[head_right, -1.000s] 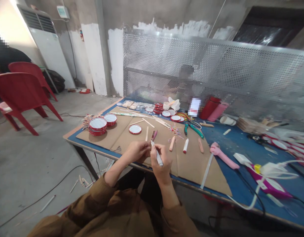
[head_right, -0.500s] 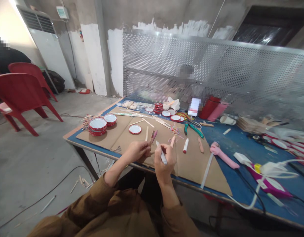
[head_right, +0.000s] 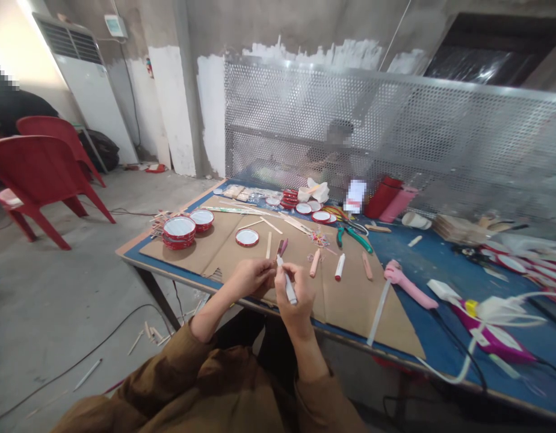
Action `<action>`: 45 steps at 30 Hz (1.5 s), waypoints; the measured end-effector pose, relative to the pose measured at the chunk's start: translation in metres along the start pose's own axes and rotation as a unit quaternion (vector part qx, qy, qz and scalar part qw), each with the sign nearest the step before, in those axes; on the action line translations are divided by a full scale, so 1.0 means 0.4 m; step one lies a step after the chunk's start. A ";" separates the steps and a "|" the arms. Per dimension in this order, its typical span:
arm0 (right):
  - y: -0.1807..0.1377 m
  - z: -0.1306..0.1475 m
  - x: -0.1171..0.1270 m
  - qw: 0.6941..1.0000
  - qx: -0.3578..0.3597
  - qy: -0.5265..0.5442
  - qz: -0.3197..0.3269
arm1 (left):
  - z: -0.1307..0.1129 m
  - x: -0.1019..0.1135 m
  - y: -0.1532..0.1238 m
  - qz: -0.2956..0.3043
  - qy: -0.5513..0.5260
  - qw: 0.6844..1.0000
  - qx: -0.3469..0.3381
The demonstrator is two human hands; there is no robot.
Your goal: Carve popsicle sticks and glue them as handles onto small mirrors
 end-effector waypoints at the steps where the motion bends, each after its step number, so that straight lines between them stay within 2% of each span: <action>1: 0.000 0.000 0.000 1.000 0.001 0.000 -0.001 | 0.001 -0.001 0.000 -0.001 0.001 1.000 0.000; 23: -0.001 -0.003 0.000 1.000 0.005 -0.011 -0.008 | 0.000 0.001 0.000 0.001 0.002 1.000 0.002; 29: 0.000 -0.008 0.000 1.000 -0.025 0.011 -0.009 | 0.004 -0.003 0.001 -0.002 0.003 1.000 0.002; 41: -0.003 -0.005 0.000 1.000 -0.003 -0.001 -0.006 | 0.001 -0.002 0.001 -0.003 0.016 1.000 -0.003; 45: -0.003 -0.008 0.001 1.000 -0.024 0.007 -0.013 | 0.004 -0.003 0.000 -0.006 0.017 1.000 -0.003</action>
Point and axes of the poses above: each hand's wrist, its own y-axis towards the middle knuckle, its own x-axis out of the back of the hand, z = x × y, the point moved 4 cm from there along y, towards the middle knuckle, and after that the axes turned 9 degrees about -z, right-handed, at the moved point
